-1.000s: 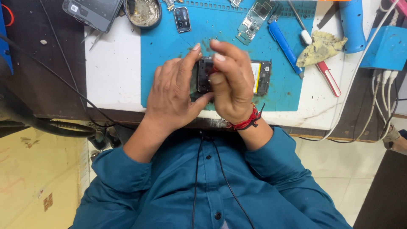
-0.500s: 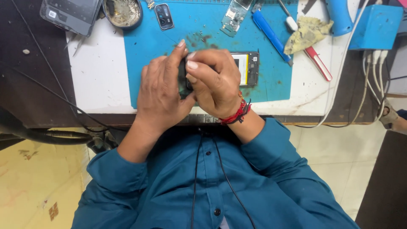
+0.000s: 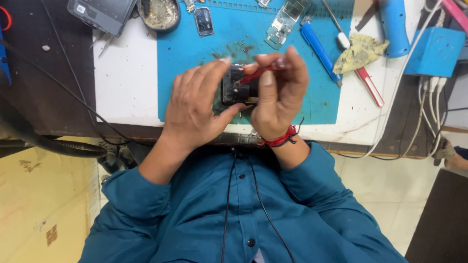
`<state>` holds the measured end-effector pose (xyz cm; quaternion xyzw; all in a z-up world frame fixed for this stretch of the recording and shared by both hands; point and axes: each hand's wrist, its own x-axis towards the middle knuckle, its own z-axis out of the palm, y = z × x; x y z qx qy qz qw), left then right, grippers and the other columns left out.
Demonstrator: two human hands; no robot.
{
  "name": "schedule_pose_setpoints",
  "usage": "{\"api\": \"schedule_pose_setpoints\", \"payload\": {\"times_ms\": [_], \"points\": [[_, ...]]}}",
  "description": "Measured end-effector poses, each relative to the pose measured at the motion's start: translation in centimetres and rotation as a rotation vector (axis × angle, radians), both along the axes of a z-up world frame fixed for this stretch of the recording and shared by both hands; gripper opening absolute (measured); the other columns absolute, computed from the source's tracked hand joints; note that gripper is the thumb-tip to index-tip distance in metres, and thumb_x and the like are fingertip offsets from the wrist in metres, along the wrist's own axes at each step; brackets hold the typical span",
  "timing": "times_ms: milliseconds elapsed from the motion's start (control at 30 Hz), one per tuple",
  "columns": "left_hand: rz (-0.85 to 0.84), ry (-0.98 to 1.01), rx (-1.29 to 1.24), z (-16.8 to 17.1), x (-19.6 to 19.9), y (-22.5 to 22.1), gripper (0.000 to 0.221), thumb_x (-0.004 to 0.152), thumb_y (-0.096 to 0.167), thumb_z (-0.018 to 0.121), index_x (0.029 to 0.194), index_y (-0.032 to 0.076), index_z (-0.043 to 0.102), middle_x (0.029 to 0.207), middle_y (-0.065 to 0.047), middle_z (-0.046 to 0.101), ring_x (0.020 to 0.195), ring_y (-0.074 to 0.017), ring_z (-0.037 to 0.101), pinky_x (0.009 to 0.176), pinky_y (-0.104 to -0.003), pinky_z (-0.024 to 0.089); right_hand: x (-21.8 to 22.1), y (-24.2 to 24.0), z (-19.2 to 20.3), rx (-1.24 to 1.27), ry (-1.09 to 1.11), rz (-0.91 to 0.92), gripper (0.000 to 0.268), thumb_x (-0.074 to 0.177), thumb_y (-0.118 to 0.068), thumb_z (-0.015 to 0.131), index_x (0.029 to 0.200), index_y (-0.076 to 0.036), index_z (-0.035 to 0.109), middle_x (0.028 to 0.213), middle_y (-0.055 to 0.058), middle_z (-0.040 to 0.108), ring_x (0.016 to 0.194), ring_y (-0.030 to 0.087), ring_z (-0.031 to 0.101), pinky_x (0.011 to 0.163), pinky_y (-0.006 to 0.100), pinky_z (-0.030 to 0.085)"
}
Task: The person solders a small component onto a circuit board using a soldering iron and tweezers. They then disassemble a smartphone using a prying tool and a screwdriver to remove the back cover and camera module.
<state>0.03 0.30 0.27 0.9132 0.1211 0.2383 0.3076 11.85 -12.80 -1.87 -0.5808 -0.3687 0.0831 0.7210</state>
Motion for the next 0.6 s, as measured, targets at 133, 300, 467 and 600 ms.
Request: {"api": "schedule_pose_setpoints", "payload": {"times_ms": [133, 300, 467, 600], "points": [[0.049, -0.03, -0.051, -0.7, -0.3, -0.1, 0.019, 0.096, 0.017, 0.082, 0.112, 0.012, 0.074, 0.129, -0.008, 0.071, 0.111, -0.0278, 0.066, 0.096, -0.039, 0.049, 0.1, -0.7, -0.5, 0.085, 0.2, -0.011, 0.042, 0.12, 0.003, 0.046, 0.156, -0.014, 0.035, 0.129, 0.011, 0.057, 0.103, 0.019, 0.062, 0.097, 0.037, 0.056], [0.143, -0.085, -0.207, -1.2, -0.4, -0.1, 0.015, 0.106, 0.011, 0.073, 0.12, 0.009, 0.073, 0.125, -0.008, 0.072, 0.11, -0.0266, 0.07, 0.097, -0.036, 0.054, 0.2, -2.2, -0.5, 0.09, 0.07, -0.097, 0.041, 0.121, 0.001, 0.047, 0.157, -0.018, 0.038, 0.129, 0.009, 0.058, 0.101, 0.017, 0.063, 0.095, 0.034, 0.056], [0.005, -0.029, -0.12, -0.6, -0.6, 0.4, 0.062, 0.091, 0.022, 0.08, 0.144, 0.006, 0.054, 0.132, -0.014, 0.068, 0.12, -0.0313, 0.066, 0.102, -0.042, 0.049, -0.4, -4.0, -0.9, 0.033, 0.061, -0.122, 0.04, 0.121, 0.0, 0.047, 0.156, -0.017, 0.039, 0.132, 0.009, 0.059, 0.103, 0.019, 0.063, 0.097, 0.035, 0.056], [-0.033, 0.043, -0.009, -0.7, -0.2, 0.4, 0.093, 0.084, 0.039, 0.089, 0.154, 0.007, 0.038, 0.135, -0.014, 0.064, 0.124, -0.0327, 0.059, 0.098, -0.043, 0.043, 0.1, -4.9, -1.2, 0.057, 0.067, -0.186, 0.039, 0.122, 0.001, 0.047, 0.156, -0.016, 0.04, 0.13, 0.009, 0.059, 0.101, 0.018, 0.062, 0.097, 0.035, 0.055]]}}
